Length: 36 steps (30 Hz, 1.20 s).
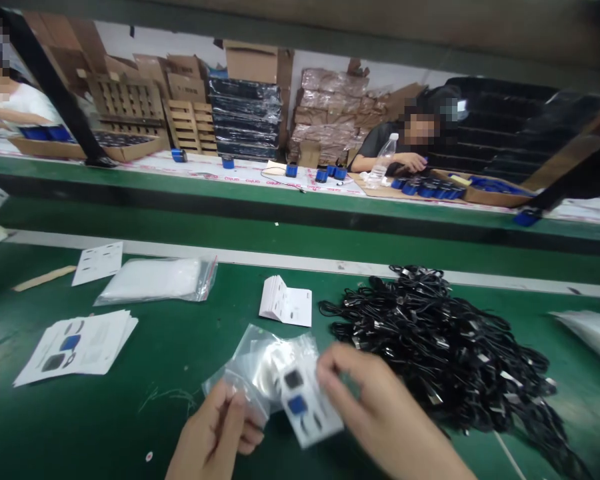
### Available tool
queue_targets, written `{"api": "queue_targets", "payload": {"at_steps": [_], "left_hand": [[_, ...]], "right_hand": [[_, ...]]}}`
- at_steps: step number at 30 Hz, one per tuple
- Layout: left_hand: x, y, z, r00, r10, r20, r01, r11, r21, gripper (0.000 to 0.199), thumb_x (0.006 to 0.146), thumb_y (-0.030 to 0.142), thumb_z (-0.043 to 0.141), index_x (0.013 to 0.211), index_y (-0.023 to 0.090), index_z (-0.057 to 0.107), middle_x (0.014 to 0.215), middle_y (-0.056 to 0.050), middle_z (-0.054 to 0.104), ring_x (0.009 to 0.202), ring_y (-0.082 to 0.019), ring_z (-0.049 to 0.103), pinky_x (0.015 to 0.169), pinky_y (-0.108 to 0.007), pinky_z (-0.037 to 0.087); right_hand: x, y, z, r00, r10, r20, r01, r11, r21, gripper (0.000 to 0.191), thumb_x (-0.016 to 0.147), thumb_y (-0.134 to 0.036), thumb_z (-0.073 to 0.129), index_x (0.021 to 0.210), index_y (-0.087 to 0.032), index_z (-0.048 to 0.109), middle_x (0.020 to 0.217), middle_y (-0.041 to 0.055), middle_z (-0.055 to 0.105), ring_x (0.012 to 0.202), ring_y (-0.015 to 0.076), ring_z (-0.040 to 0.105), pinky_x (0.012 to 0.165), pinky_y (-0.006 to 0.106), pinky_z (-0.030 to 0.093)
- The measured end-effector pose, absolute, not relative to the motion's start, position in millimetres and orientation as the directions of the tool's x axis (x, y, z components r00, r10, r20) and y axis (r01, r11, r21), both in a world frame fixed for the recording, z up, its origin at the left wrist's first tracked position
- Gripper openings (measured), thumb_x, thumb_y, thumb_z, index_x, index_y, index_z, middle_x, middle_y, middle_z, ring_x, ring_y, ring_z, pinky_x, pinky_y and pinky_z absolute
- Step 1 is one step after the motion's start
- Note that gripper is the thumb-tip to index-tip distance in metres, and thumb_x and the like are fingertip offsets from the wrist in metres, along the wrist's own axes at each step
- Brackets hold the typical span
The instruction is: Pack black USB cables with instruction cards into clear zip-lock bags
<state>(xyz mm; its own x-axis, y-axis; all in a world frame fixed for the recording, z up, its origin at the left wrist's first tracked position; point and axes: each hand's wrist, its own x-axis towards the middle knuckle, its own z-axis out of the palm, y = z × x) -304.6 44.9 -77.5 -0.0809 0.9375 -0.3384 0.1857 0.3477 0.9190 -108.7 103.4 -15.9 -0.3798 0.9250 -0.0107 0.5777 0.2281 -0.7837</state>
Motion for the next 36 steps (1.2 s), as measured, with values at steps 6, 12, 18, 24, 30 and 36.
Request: {"api": "queue_targets", "payload": {"at_steps": [6,12,18,24,30,36], "left_hand": [[-310,48,-77,-0.303,0.95,-0.075,0.523,0.231,0.821,0.033,0.087,0.048,0.037,0.065,0.024,0.044,0.05,0.007,0.055,0.047,-0.014,0.056,0.048,-0.021,0.043],[-311,49,-81,-0.4,0.907,0.131,0.647,0.179,0.741,0.023,0.087,0.042,0.036,0.072,0.025,0.045,0.053,0.006,0.052,0.045,-0.014,0.053,0.045,-0.021,0.039],[-312,55,-73,-0.59,0.783,0.198,0.596,0.257,0.76,0.02,0.085,0.036,0.036,0.069,0.025,0.042,0.062,0.004,0.046,0.059,-0.016,0.049,0.058,-0.025,0.037],[-314,56,-72,-0.619,0.742,0.256,0.594,0.229,0.771,0.02,0.08,0.038,0.039,0.066,0.025,0.043,0.059,0.003,0.047,0.057,-0.016,0.048,0.056,-0.027,0.038],[-308,52,-72,-0.558,0.81,0.183,0.566,0.21,0.797,0.026,0.084,0.042,0.042,0.066,0.024,0.047,0.047,0.009,0.047,0.041,-0.011,0.049,0.045,-0.02,0.039],[-317,46,-82,-0.315,0.904,0.288,0.722,0.031,0.691,0.021,0.085,0.036,0.047,0.068,0.024,0.051,0.051,0.008,0.061,0.043,-0.009,0.058,0.042,-0.014,0.043]], "right_hand": [[-143,67,-50,-0.584,0.81,0.053,0.584,0.465,-0.665,0.016,0.08,-0.011,0.047,0.077,-0.018,0.061,0.072,0.005,0.066,0.066,0.0199,0.06,0.063,0.031,0.044],[-154,48,-76,-0.265,0.947,0.184,0.335,0.269,-0.903,0.03,0.072,-0.022,0.062,0.102,-0.024,0.058,0.099,0.0073,0.061,0.085,0.0237,0.059,0.076,0.035,0.049],[-179,26,-109,-0.235,0.956,-0.175,-0.116,-0.206,-0.972,0.072,0.055,-0.025,0.079,0.12,-0.023,0.047,0.091,0.0051,0.062,0.06,0.0164,0.061,0.055,0.026,0.05],[-198,36,-108,-0.258,0.89,-0.376,-0.042,-0.399,-0.916,0.015,0.054,-0.015,0.071,0.063,-0.015,0.059,0.048,-0.0069,0.044,0.044,0.0068,0.035,0.041,0.018,0.026],[-181,42,-97,-0.147,0.986,0.082,0.213,0.112,-0.971,0.017,0.068,-0.013,0.057,0.051,-0.016,0.055,0.05,-0.0041,0.045,0.043,0.0082,0.041,0.041,0.02,0.026],[-166,48,-98,-0.122,0.809,0.576,0.31,0.582,-0.752,0.015,0.075,-0.009,0.052,0.074,-0.015,0.066,0.055,0.0,0.051,0.044,0.0098,0.047,0.042,0.02,0.033]]}}
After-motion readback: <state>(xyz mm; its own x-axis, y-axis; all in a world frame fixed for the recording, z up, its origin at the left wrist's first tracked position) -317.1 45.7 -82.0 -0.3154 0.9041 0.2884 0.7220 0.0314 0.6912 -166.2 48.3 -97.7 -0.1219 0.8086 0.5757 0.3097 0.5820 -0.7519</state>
